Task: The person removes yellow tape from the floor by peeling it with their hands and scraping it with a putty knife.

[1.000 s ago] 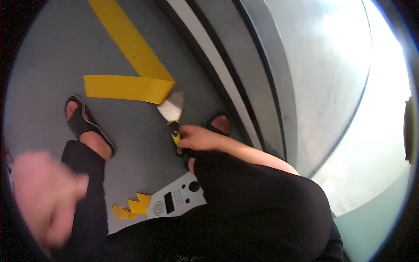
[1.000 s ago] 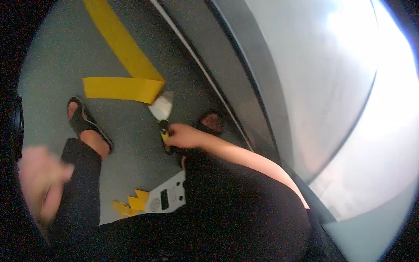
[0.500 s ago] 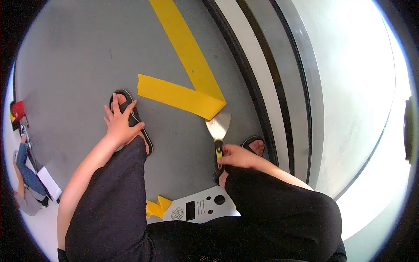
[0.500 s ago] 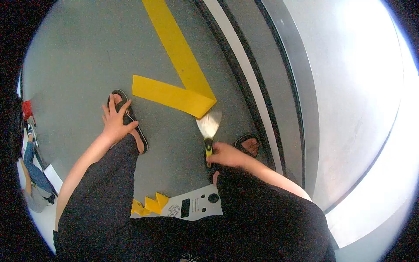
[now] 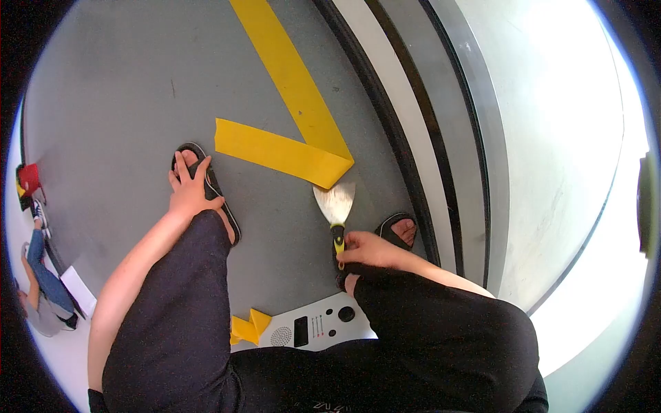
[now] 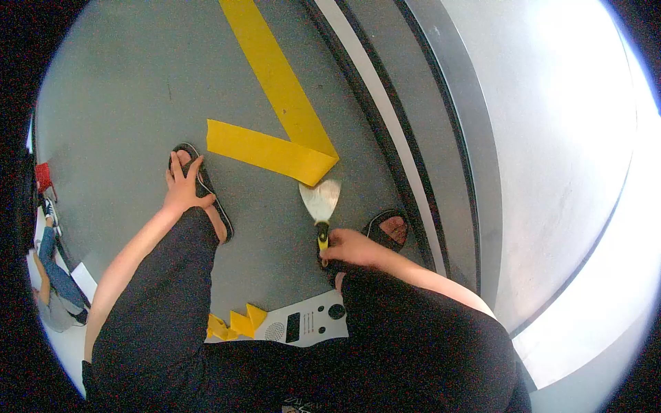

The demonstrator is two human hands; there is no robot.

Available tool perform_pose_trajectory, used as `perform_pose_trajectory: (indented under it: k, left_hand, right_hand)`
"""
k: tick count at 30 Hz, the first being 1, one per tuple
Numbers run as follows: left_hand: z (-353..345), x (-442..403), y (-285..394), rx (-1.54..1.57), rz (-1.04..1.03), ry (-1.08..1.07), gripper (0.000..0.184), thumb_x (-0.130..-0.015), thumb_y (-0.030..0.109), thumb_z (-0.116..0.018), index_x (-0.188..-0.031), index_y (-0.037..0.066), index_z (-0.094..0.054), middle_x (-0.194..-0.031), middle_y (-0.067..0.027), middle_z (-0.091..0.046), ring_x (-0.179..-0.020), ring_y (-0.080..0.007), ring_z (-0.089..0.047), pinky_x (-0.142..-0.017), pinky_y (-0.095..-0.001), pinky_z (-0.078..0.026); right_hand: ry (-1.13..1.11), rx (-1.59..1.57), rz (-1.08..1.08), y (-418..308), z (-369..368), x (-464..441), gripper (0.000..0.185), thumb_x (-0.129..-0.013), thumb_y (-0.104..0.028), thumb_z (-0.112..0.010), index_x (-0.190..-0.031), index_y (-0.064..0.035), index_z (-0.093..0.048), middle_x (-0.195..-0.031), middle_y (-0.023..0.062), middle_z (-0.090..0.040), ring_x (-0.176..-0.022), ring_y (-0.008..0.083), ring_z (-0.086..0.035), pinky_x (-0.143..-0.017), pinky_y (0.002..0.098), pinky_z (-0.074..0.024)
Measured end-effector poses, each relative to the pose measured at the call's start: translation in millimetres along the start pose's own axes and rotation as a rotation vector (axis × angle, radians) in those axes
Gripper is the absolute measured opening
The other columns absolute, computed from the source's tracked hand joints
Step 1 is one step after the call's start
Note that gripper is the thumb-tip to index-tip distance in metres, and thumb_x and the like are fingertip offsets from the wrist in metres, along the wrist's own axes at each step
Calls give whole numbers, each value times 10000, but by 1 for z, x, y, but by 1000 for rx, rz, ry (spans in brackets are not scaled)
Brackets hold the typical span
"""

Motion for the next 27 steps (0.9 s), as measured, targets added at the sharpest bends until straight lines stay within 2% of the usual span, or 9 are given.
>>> perform_pose_trajectory:
  k: [2, 4, 7, 12, 14, 21, 24, 25, 27]
  left_hand:
    - [-2, 0, -2, 16, 16, -27, 1025, -628, 387, -807, -1476, 351, -232, -1545, -256, 105, -1332, -642, -54, -1028, -650, -337]
    - [-5, -1, -3, 61, -1, -21, 1043, -617, 433, -790, -1487, 314, -227, -1519, -331, 78, -1320, -662, -57, -1045, -690, -234]
    - [-12, -3, -3, 3, -21, 45, 1018, -640, 367, -803, -1474, 372, -219, -1548, -245, 91, -1337, -635, -51, -999, -663, -365]
    - [-13, -4, -5, 24, -2, 13, 1013, -644, 370, -801, -1473, 375, -218, -1548, -244, 88, -1336, -637, -48, -998, -667, -361]
    - [-16, -5, -7, 27, -3, 13, 1010, -647, 372, -799, -1473, 376, -217, -1548, -245, 92, -1336, -637, -46, -999, -666, -361]
    - [-14, -6, -6, 24, -11, 2, 1010, -649, 377, -799, -1473, 384, -214, -1552, -238, 102, -1341, -634, -36, -1000, -662, -363]
    - [-13, -6, -7, 34, -5, -7, 1011, -649, 375, -799, -1474, 385, -213, -1554, -233, 97, -1343, -631, -37, -1001, -660, -365]
    - [-14, -6, -7, 36, -6, -12, 1011, -650, 374, -798, -1474, 386, -214, -1556, -231, 94, -1344, -629, -39, -1001, -659, -366]
    - [-5, -2, -2, 52, -9, -45, 1014, -650, 411, -782, -1486, 339, -211, -1534, -288, 81, -1344, -633, -32, -1038, -667, -274]
  right_hand:
    - [213, -293, 67, 19, 8, -16, 394, -853, -236, -689, -1108, 46, -588, -921, 118, -688, -881, 170, -640, -787, 304, -503]
    - [221, -343, 51, 18, 12, -16, 390, -847, -257, -693, -1081, 40, -599, -916, 112, -687, -847, 173, -638, -756, 306, -503]
    - [117, -133, 57, 24, 4, -16, 392, -846, -277, -692, -1066, 34, -601, -900, 104, -684, -811, 178, -637, -736, 308, -497]
    - [-22, -15, -37, 3, 7, -4, 275, -876, -142, -681, -1067, 17, -563, -931, 49, -647, -874, 97, -603, -767, 248, -481]
    - [264, -412, 42, 8, 17, -7, 276, -867, -161, -688, -1046, 15, -575, -902, 34, -637, -823, 93, -593, -732, 231, -468]
    - [158, 147, -151, -1, 29, 22, 290, -851, -170, -679, -1053, 20, -591, -850, 37, -631, -768, 98, -575, -706, 246, -461]
    - [332, -52, -46, 10, 38, 29, 315, -849, -187, -680, -1063, 29, -598, -848, 34, -624, -767, 101, -560, -711, 251, -453]
    - [464, -85, -107, 12, 46, 37, 419, -817, -280, -680, -1068, 50, -617, -969, 153, -674, -870, 201, -638, -789, 322, -494]
    - [501, -153, -95, 2, 58, 51, 404, -833, -253, -665, -1120, 26, -609, -989, 148, -670, -888, 205, -637, -809, 322, -489]
Point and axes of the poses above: each hand's wrist, its own x-axis away from the middle knuckle, its own z-axis out of the back of the hand, y = z × x, the point moved 3 cm from there along -x, towards the middle knuckle
